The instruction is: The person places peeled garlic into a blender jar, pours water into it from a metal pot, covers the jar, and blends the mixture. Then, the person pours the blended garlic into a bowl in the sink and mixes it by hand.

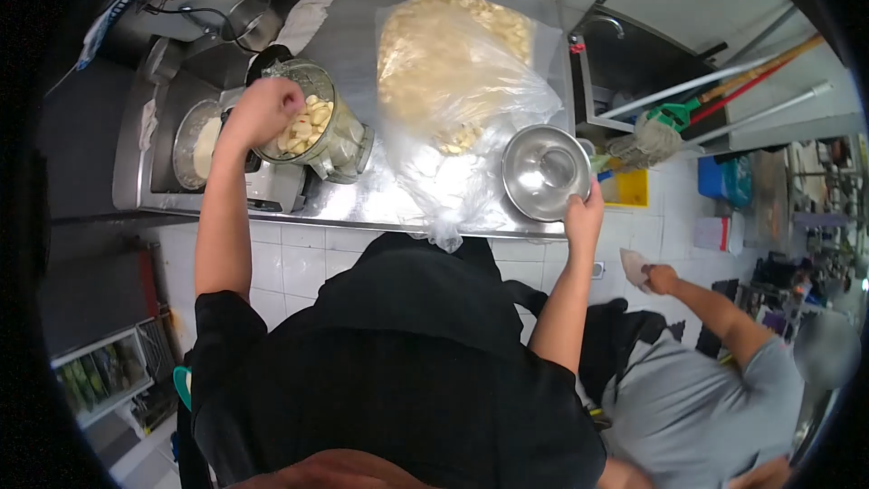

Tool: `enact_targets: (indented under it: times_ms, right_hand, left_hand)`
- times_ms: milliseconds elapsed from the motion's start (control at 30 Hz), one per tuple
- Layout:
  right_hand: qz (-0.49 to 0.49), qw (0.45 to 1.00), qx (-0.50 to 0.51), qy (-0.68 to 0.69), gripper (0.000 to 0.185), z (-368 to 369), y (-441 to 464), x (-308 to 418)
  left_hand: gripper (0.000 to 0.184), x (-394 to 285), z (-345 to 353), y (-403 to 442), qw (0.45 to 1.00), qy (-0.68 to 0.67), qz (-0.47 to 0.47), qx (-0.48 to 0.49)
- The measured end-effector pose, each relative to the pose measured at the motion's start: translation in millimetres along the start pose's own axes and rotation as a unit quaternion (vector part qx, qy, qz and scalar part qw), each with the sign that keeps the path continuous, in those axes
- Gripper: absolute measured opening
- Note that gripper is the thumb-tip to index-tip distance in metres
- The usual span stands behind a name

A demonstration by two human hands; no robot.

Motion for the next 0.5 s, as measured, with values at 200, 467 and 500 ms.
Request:
enact_targets:
  times_ms: [200, 467, 500]
  right_hand:
    - [0.033, 0.991, 0.125, -0.024, 0.042, -9, 42, -16]
    - [-0.062, 0.970, 0.148, -0.182, 0.051, -1, 88, -46]
    - [-0.066, 0.970, 0.151, -0.181, 0.051, -1, 88, -42]
  left_hand:
    - [0.010, -9, -30, -9, 0.980, -0.075, -0.103, -0.152]
    - [0.012, 10, 44, 16, 0.983, 0.132, -0.122, 0.023]
    - [0.011, 7, 44, 19, 0.980, 0.148, -0.129, 0.023]
Point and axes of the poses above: each hand's wrist, its own y-axis towards the middle knuckle, its own z-axis out of the palm, x = y × z, the point moved 2 cm from there along y, towards the middle knuckle, and after that the axes turned 11 degrees about z, right-handed, at the moved point
